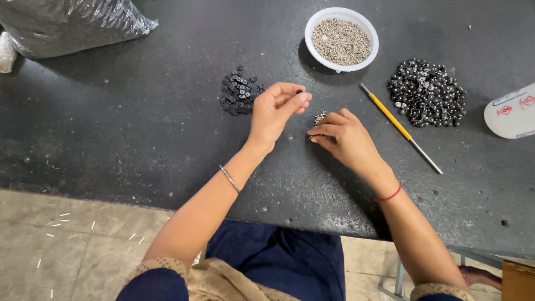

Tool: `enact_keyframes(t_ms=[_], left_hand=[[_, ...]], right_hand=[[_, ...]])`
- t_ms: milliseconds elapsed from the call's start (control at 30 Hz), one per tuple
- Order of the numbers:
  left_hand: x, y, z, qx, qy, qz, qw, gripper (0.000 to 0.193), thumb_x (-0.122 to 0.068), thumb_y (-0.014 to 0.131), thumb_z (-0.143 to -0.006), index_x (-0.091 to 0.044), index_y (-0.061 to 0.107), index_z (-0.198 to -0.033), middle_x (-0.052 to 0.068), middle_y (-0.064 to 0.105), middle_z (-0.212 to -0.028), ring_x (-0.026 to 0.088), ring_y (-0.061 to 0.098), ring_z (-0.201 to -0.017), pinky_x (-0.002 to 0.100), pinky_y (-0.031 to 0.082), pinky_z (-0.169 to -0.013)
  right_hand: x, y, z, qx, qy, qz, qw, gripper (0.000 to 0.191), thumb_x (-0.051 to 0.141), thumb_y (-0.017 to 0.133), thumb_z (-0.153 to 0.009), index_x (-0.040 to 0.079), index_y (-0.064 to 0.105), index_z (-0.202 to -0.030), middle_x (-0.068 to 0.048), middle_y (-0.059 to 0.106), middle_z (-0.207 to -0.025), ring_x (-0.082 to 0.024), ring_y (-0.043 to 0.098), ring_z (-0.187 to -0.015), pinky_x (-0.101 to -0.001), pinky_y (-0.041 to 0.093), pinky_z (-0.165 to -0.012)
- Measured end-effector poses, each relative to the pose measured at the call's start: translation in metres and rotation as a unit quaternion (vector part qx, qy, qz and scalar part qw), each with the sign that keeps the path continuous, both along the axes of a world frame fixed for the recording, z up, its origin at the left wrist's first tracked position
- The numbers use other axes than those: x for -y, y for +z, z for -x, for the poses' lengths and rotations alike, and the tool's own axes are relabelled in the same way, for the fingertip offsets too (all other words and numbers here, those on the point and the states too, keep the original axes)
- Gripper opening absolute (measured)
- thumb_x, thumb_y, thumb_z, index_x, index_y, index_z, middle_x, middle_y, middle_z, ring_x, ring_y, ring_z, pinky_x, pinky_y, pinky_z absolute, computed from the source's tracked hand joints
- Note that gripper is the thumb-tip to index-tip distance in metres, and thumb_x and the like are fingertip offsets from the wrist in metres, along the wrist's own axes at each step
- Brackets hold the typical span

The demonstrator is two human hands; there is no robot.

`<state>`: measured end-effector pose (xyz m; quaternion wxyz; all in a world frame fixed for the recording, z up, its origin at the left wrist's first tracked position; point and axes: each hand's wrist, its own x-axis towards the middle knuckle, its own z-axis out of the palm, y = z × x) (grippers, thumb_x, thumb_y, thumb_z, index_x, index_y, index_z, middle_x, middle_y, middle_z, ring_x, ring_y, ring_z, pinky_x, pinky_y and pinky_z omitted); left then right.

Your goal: The person repeatedly picks small black plastic parts and silver pins from a table, inserts the pins into the parts by hand, and uses a yellow-handled tool to press or adjust the pins. Completed units are placed into a growing pile on the table.

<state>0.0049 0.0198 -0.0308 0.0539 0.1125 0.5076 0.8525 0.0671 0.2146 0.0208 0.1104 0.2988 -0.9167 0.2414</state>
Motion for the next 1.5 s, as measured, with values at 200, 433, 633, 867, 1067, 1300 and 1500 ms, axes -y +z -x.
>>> enact_keyframes(t_ms=[200, 433, 633, 867, 1067, 1300, 1500], left_hand=[[-0.004, -0.002, -0.004, -0.014, -0.003, 0.056, 0.998, 0.025, -0.009, 0.070, -0.097, 0.001, 0.071, -0.120, 0.009, 0.077, -0.102, 0.009, 0.070, -0.090, 0.024, 0.058, -0.082], [-0.014, -0.009, -0.012, -0.033, -0.014, 0.116, 0.993, 0.018, -0.007, 0.075, -0.094, 0.003, 0.073, -0.110, 0.006, 0.075, -0.094, 0.007, 0.069, -0.083, 0.023, 0.058, -0.076], [-0.016, -0.003, -0.019, -0.031, -0.016, 0.166, 0.985, 0.015, -0.006, 0.078, -0.090, 0.002, 0.073, -0.102, 0.004, 0.076, -0.090, 0.005, 0.068, -0.080, 0.021, 0.057, -0.072], [-0.014, 0.006, -0.022, -0.050, -0.012, 0.188, 0.981, 0.012, -0.005, 0.078, -0.090, 0.002, 0.074, -0.098, 0.004, 0.077, -0.090, 0.004, 0.069, -0.081, 0.021, 0.058, -0.073], [-0.012, 0.007, -0.020, -0.073, -0.037, 0.180, 0.980, 0.012, -0.005, 0.076, -0.091, 0.002, 0.074, -0.101, 0.004, 0.078, -0.094, 0.004, 0.070, -0.085, 0.021, 0.058, -0.077], [-0.015, 0.004, -0.021, -0.067, -0.064, 0.145, 0.985, 0.011, -0.004, 0.076, -0.092, 0.002, 0.074, -0.101, 0.004, 0.076, -0.093, 0.006, 0.068, -0.083, 0.022, 0.057, -0.077], [-0.018, 0.006, -0.026, -0.061, -0.050, 0.161, 0.984, 0.011, -0.004, 0.078, -0.089, 0.002, 0.075, -0.098, 0.003, 0.076, -0.091, 0.005, 0.068, -0.083, 0.021, 0.058, -0.075]], right_hand=[[0.001, -0.001, 0.000, -0.034, -0.020, -0.023, 0.999, 0.012, 0.012, 0.082, -0.079, 0.012, 0.078, -0.090, -0.001, 0.070, -0.092, -0.025, 0.057, -0.087, -0.0377, 0.049, -0.080], [-0.004, 0.006, 0.000, -0.057, -0.123, 0.119, 0.984, 0.012, 0.010, 0.083, -0.085, 0.008, 0.076, -0.094, -0.002, 0.071, -0.090, -0.020, 0.061, -0.084, -0.0340, 0.049, -0.077], [-0.005, 0.004, 0.000, -0.024, -0.139, 0.178, 0.974, 0.012, 0.008, 0.083, -0.086, 0.006, 0.076, -0.096, -0.002, 0.072, -0.087, -0.015, 0.061, -0.079, -0.0298, 0.050, -0.073], [-0.006, 0.003, 0.002, -0.009, -0.134, 0.179, 0.975, 0.013, 0.009, 0.084, -0.086, 0.005, 0.076, -0.096, -0.003, 0.072, -0.086, -0.015, 0.060, -0.079, -0.0300, 0.049, -0.073], [-0.010, -0.008, 0.005, 0.099, -0.144, 0.286, 0.942, 0.014, 0.009, 0.080, -0.091, 0.002, 0.072, -0.099, -0.001, 0.073, -0.094, -0.008, 0.065, -0.085, -0.0239, 0.054, -0.080], [-0.022, -0.025, 0.012, 0.209, -0.091, 0.380, 0.896, 0.014, 0.003, 0.072, -0.097, 0.001, 0.075, -0.110, -0.002, 0.075, -0.101, -0.006, 0.067, -0.092, -0.0221, 0.054, -0.082], [-0.022, -0.030, 0.011, 0.169, -0.111, 0.343, 0.917, 0.008, 0.001, 0.071, -0.096, 0.001, 0.073, -0.104, -0.001, 0.075, -0.097, -0.006, 0.067, -0.088, -0.0224, 0.055, -0.079]])
